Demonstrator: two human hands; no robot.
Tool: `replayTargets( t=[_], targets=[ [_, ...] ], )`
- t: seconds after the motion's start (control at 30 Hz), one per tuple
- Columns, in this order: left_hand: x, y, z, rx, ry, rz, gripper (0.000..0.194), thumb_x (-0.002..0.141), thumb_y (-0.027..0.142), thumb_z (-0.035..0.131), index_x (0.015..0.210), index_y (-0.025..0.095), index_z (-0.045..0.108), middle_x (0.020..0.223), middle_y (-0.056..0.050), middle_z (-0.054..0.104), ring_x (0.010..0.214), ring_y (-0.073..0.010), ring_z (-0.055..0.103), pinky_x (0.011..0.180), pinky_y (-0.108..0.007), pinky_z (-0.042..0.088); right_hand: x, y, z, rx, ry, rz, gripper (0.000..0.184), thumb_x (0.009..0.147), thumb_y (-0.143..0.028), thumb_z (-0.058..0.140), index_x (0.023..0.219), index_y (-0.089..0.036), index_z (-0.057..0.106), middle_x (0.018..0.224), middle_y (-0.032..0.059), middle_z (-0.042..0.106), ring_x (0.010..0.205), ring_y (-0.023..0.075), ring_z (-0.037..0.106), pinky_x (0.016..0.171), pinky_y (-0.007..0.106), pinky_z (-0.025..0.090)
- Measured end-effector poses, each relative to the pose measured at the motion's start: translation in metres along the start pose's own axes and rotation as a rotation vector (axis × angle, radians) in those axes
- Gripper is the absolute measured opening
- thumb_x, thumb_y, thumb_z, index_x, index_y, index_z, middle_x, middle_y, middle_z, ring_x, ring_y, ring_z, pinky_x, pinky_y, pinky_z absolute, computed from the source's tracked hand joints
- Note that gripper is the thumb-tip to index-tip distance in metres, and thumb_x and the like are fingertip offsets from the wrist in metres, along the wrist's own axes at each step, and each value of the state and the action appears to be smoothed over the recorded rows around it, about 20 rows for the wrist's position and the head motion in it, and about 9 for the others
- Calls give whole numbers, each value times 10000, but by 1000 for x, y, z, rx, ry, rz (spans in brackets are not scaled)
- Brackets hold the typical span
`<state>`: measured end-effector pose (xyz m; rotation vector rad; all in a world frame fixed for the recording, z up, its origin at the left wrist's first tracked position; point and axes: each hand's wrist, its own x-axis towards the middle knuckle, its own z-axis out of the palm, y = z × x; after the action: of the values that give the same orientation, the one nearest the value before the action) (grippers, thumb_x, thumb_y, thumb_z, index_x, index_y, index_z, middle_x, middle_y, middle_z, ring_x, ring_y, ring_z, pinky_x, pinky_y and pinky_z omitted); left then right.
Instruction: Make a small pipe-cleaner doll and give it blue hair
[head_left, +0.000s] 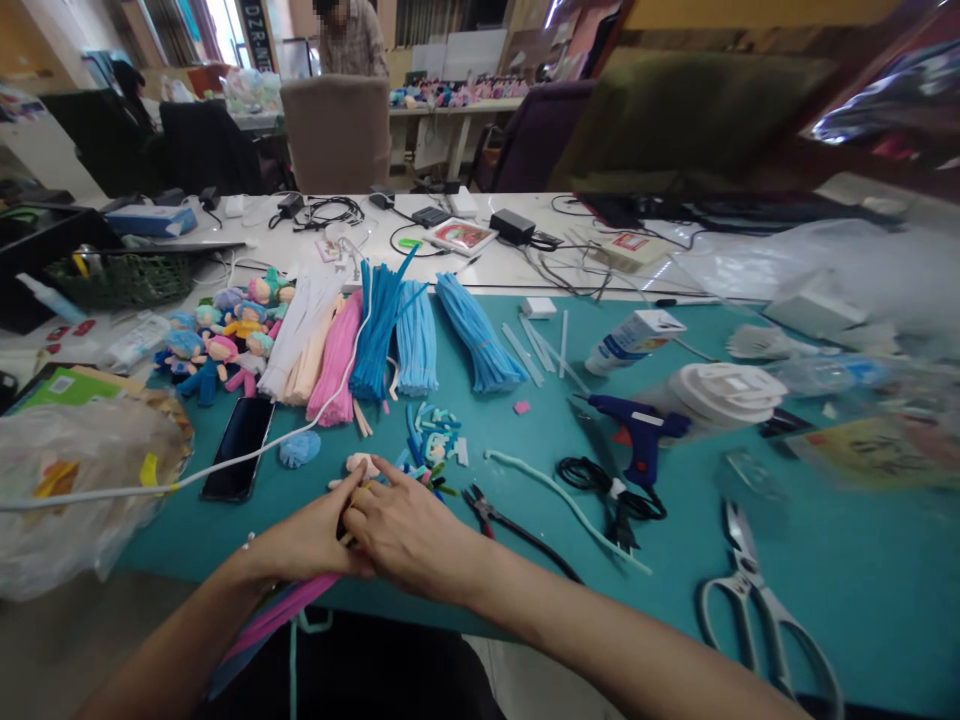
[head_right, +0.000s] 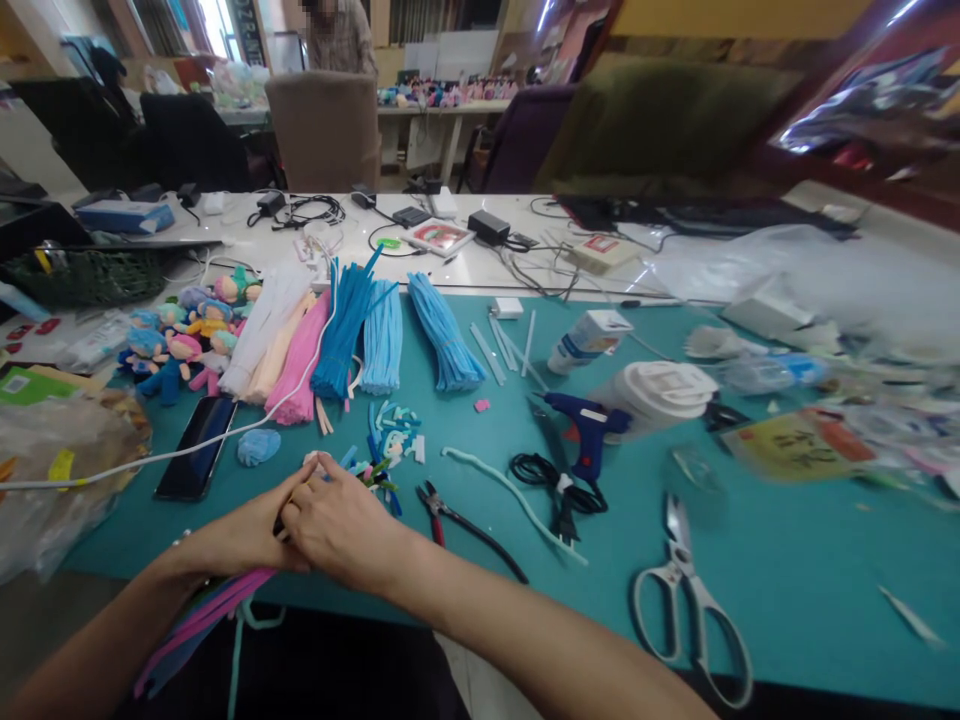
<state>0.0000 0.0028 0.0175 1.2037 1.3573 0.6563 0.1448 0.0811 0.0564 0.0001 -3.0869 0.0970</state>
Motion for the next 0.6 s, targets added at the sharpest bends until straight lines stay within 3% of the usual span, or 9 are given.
replayTargets(
  t=[0.1, 0.17, 0.27, 0.33, 0.47, 0.6],
  targets=[
    [1, -1, -1, -7, 11, -24, 1104, 531, 215, 773, 1460, 177, 177, 1459, -143, 357, 1318, -316, 339, 1068, -452, 302, -4, 1, -5, 33, 18, 40, 161, 849, -204, 537, 952, -116, 624, 965, 98, 686, 959, 226, 613, 1070, 443, 293],
    [1, 2, -3, -1, -2, -41, 965, 541, 196, 754, 1406, 165, 329, 1413, -127, 432, 1270, -306, 405, 1056, -434, 318, -10, 6, -11, 72, 67, 76, 284, 848, -229, 555, 1097, -97, 590, 1082, 125, 666, 1088, 244, 573, 1084, 446, 281],
    [-2, 8, -8, -3, -59, -28, 682, 613, 231, 703, 1266, 159, 517, 1273, -80, 576, 1155, -282, 512, 1025, -419, 349, -29, 19, -21, 187, 213, 122, 499, 840, -326, 596, 1278, -117, 483, 1293, 144, 559, 1250, 242, 461, 1109, 455, 249],
    [-6, 11, -12, -20, -72, -14, 589, 650, 301, 681, 1210, 162, 564, 1203, -59, 619, 1113, -279, 534, 1009, -418, 358, -47, 27, -24, 280, 368, 192, 569, 837, -395, 601, 1328, -158, 440, 1324, 139, 535, 1261, 229, 456, 1107, 462, 259],
    [-14, 12, -17, -42, -56, -129, 646, 599, 365, 691, 1193, 149, 558, 1120, -55, 642, 1009, -276, 558, 919, -406, 421, -79, 29, -14, 490, 684, 421, 596, 809, -466, 613, 1336, -240, 452, 1187, 111, 642, 1121, 229, 584, 1012, 434, 405],
    [-17, 14, -18, 19, -64, -183, 622, 556, 315, 698, 1144, 151, 580, 980, -28, 647, 903, -239, 553, 821, -360, 454, -78, 15, 6, 712, 793, 588, 529, 772, -509, 631, 1228, -248, 568, 975, 77, 723, 976, 238, 652, 948, 435, 457]
  ],
)
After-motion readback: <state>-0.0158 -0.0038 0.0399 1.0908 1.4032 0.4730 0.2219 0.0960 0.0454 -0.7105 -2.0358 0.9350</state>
